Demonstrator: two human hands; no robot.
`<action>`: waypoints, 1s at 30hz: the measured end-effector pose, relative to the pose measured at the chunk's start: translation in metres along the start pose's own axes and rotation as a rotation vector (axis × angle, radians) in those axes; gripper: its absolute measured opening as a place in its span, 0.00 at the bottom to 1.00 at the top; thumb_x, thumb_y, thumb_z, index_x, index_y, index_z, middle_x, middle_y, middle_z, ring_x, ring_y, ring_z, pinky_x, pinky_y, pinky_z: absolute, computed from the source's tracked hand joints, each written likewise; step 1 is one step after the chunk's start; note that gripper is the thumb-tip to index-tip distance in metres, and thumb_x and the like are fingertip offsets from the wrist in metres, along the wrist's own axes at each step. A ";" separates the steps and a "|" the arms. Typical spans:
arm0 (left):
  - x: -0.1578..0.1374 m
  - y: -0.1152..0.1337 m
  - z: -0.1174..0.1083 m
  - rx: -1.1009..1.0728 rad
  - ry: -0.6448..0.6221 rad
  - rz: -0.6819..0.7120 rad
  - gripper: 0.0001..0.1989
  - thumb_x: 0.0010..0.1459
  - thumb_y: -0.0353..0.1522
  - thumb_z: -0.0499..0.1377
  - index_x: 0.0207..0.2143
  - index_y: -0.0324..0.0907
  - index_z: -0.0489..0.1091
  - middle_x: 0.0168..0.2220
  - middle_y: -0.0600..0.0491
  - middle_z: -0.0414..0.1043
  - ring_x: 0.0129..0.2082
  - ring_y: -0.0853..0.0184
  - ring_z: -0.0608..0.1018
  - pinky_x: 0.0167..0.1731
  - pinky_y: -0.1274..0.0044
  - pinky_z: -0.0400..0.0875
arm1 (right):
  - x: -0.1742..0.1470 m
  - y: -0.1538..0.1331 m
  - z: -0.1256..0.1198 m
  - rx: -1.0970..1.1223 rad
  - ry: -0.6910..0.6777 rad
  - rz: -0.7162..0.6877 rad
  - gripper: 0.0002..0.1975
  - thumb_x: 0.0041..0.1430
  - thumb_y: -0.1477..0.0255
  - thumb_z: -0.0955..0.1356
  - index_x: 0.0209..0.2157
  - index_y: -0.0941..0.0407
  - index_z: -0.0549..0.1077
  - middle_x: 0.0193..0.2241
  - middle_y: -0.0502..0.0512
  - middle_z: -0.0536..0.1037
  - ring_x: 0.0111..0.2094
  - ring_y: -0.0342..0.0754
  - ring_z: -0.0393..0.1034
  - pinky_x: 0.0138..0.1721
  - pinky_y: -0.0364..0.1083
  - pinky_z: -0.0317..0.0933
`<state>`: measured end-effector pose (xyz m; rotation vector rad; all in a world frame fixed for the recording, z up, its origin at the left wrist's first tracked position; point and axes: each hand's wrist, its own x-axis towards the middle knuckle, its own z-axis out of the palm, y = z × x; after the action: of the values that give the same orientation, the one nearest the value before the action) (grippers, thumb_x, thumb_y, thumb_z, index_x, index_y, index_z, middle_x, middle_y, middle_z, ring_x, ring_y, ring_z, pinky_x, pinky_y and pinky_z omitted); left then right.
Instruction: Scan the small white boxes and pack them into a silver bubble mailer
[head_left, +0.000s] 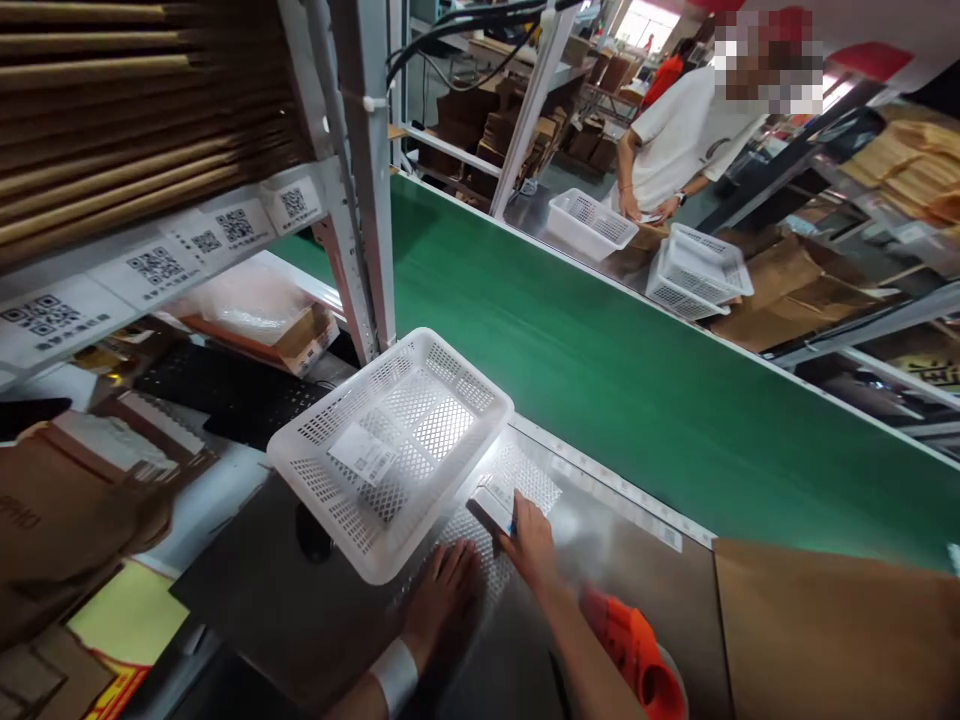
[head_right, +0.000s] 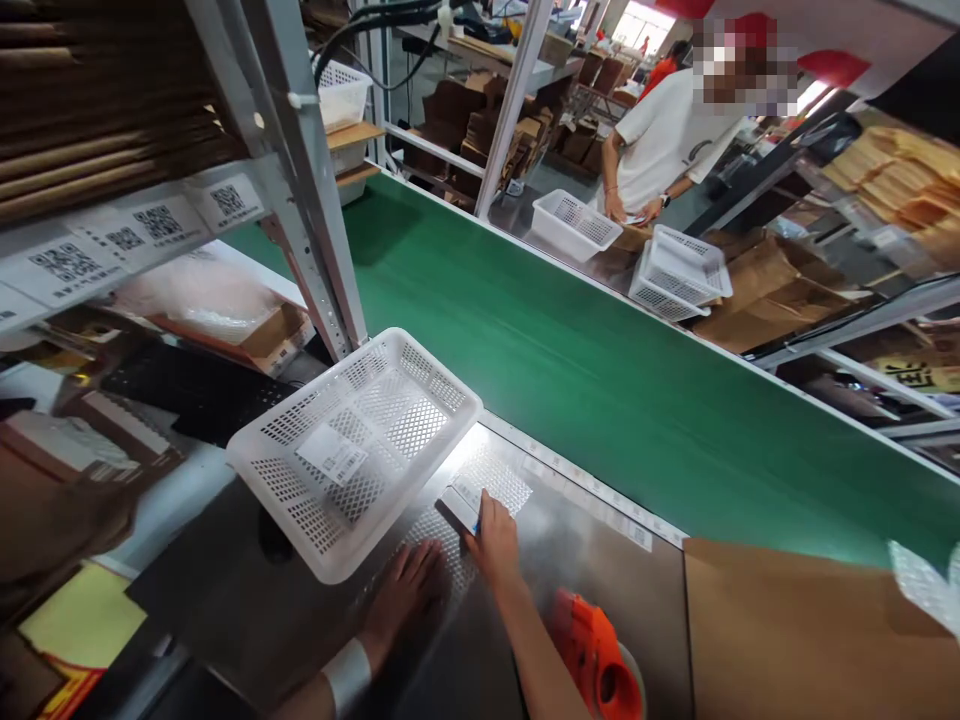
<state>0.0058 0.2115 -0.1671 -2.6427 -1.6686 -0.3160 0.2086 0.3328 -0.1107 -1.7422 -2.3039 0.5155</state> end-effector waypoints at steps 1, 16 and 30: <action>0.000 0.000 0.000 0.026 0.021 0.010 0.28 0.68 0.29 0.53 0.69 0.45 0.63 0.69 0.49 0.66 0.68 0.57 0.70 0.61 0.61 0.77 | 0.000 -0.001 -0.001 0.006 -0.008 0.004 0.38 0.56 0.71 0.68 0.69 0.61 0.60 0.57 0.71 0.74 0.58 0.67 0.69 0.57 0.63 0.68; 0.070 -0.007 -0.051 0.046 0.081 0.076 0.29 0.63 0.20 0.53 0.64 0.45 0.69 0.66 0.46 0.71 0.64 0.55 0.74 0.59 0.58 0.76 | 0.077 0.043 -0.060 -0.029 -0.066 0.414 0.10 0.70 0.69 0.71 0.49 0.60 0.76 0.48 0.60 0.79 0.51 0.55 0.74 0.56 0.59 0.69; 0.143 -0.053 -0.066 0.169 -0.172 0.294 0.26 0.64 0.22 0.55 0.60 0.50 0.74 0.60 0.47 0.75 0.59 0.56 0.77 0.57 0.63 0.75 | 0.049 0.012 -0.082 0.400 -0.036 0.387 0.04 0.66 0.75 0.71 0.39 0.58 0.81 0.37 0.52 0.82 0.39 0.48 0.76 0.44 0.48 0.70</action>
<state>0.0066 0.3557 -0.0837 -2.7947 -1.2477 0.0547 0.2354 0.3951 -0.0422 -1.9713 -1.7214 1.0021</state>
